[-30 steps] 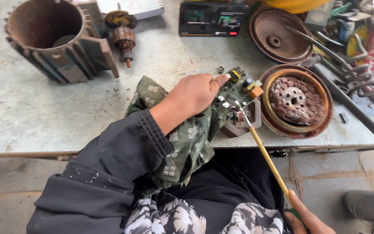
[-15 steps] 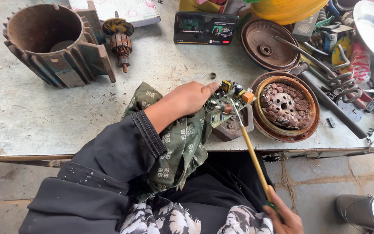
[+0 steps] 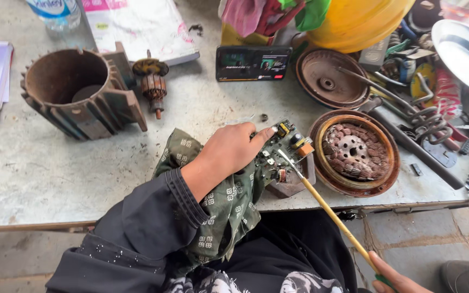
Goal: The person uses a screwdriver to adjust components on a small circuit board, then switches to scissors to trim wires on a small black component. They continue to manipulate the component and wires by hand while a video plays on a nearby phone.
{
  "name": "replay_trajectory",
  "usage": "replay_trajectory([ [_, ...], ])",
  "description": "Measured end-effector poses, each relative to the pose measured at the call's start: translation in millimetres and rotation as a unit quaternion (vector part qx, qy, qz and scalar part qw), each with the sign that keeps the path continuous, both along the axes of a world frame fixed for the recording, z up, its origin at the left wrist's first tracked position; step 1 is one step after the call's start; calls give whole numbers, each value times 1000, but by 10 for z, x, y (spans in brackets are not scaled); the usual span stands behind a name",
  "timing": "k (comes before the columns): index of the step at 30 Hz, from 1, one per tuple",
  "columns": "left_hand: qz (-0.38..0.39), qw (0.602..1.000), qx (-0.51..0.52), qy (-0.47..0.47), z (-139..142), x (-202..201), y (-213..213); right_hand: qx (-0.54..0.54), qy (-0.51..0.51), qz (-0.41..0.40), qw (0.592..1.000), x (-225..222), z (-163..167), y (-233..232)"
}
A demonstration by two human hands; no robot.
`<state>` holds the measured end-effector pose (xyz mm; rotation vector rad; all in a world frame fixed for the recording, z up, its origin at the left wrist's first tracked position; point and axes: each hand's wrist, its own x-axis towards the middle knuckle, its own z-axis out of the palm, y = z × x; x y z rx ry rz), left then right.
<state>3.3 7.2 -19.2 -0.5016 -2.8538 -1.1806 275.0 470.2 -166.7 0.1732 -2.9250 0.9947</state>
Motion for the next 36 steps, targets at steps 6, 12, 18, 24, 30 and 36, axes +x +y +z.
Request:
replay_trajectory([
  [6,0,1000,-4,26,11,-4,5,14,-152,-108,982,18,175,375],
  [12,-2,999,6,53,11,19,-1,-176,-439,-54,879,-109,656,623],
  [18,-5,996,17,90,27,71,-9,133,-353,-39,925,39,979,310],
  [24,2,991,26,128,50,107,1,205,117,219,947,122,1054,425],
  [30,5,992,21,124,72,116,3,14,-159,100,982,190,821,954],
  [36,8,991,28,133,64,114,1,125,-348,6,929,152,915,1012],
])
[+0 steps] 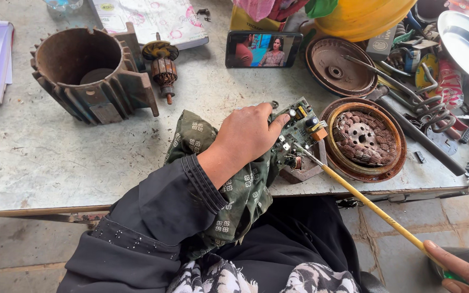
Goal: The person uses a screwdriver to adjust components on a small circuit board, then switches to scissors to trim wires on a small black component. They continue to manipulate the component and wires by hand while a video plays on a nearby phone.
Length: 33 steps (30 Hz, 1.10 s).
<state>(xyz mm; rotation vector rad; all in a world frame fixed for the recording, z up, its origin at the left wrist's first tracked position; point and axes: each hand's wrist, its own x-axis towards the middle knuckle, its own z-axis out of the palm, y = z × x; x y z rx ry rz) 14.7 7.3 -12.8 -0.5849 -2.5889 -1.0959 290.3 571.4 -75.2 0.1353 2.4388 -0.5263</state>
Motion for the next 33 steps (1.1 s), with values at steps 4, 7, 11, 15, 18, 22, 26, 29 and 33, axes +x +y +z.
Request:
replay_trajectory([
  [4,0,1000,0,-29,-53,-49,1,-194,223,149,944,-73,46,-336],
  [7,1,997,-26,-67,-101,-112,8,7,214,45,976,-25,-8,-739],
  [11,0,995,-45,-94,-151,-138,18,124,146,-144,971,112,-257,-1355],
  [15,-4,993,-29,-118,-142,-124,25,3,360,-115,926,140,-473,-1835],
  [18,-3,989,-17,-145,-117,-94,32,7,407,-169,897,200,-618,-2129],
  [22,-6,990,-10,-144,-109,-115,31,-32,411,-160,897,194,-661,-2218],
  [26,-6,985,-22,-173,-189,-191,41,-31,404,-152,901,164,-689,-2146],
  [29,-13,979,-38,-200,-279,-266,39,-42,409,-135,902,158,-774,-2097],
  [33,-83,962,-20,-261,-317,-334,37,-190,416,-139,878,26,-979,-2137],
])
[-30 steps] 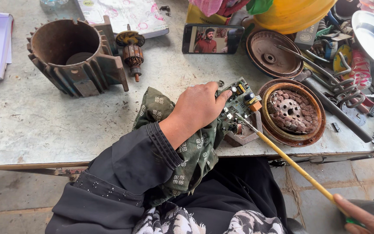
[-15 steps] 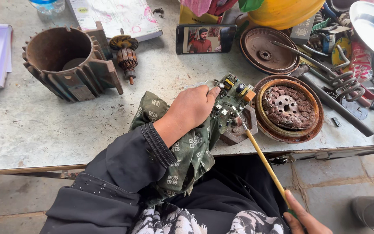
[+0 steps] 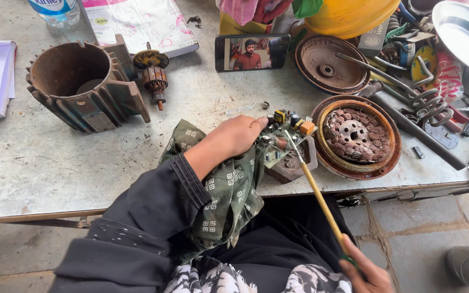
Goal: The person uses a screwdriver to adjust components on a small circuit board, then switches to scissors to trim wires on a small black component. They continue to manipulate the component and wires by hand while a video plays on a nearby phone.
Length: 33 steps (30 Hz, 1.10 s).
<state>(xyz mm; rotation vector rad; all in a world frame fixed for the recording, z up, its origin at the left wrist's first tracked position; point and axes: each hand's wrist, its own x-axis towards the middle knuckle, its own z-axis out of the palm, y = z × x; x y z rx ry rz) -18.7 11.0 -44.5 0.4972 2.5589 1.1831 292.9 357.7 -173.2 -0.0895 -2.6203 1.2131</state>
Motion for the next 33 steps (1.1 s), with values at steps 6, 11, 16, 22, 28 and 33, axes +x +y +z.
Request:
replay_trajectory([
  [6,37,999,-21,4,173,140,-18,19,36,53,998,-331,-49,44],
  [11,76,997,-22,5,317,231,-49,10,44,35,998,-315,97,163],
  [16,71,985,59,146,332,305,-62,66,14,-3,998,-198,336,280],
  [22,38,993,25,113,339,290,-70,250,-113,-21,961,-12,619,748],
  [28,-4,978,81,193,321,301,-63,376,-267,-3,887,29,696,1867],
  [33,-25,974,100,200,335,278,-86,291,-140,84,942,-128,865,2058],
])
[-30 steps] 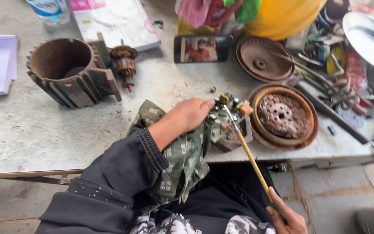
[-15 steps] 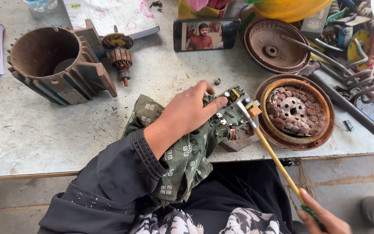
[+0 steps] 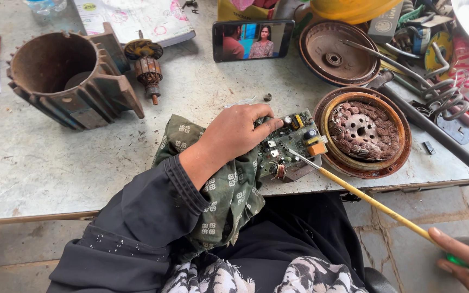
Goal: The person uses a screwdriver to adjust components on a small circuit board, then switches to scissors to trim wires on a small black component. They continue to manipulate the component and wires by hand while a video plays on a nearby phone.
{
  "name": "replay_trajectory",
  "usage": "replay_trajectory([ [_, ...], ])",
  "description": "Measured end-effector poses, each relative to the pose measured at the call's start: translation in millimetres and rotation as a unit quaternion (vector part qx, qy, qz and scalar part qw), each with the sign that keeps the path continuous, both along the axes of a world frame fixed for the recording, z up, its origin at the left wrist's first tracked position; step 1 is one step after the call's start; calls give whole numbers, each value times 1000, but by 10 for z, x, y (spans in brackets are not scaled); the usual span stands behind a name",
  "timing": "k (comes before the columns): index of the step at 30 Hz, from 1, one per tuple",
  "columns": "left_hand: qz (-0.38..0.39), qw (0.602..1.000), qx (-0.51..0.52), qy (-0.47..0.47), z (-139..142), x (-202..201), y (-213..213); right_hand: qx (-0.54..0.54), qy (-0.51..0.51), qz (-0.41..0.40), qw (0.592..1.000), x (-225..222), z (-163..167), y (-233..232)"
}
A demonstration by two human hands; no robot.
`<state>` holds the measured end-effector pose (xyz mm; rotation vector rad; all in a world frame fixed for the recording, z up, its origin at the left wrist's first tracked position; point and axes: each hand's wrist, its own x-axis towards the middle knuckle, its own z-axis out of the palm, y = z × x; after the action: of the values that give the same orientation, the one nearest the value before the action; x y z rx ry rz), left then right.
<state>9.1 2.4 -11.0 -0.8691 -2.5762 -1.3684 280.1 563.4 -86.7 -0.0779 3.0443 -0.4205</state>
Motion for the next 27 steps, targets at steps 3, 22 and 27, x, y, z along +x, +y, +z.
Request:
replay_trajectory([
  [3,-7,1000,4,1,-11,-14,-4,84,-78,2,993,-321,258,-99],
  [22,6,994,10,-105,-168,-142,64,-308,-123,-137,934,-293,-745,-437],
  [27,-6,996,40,-83,-227,-174,117,-538,-215,-255,774,-201,-1015,-1064],
])
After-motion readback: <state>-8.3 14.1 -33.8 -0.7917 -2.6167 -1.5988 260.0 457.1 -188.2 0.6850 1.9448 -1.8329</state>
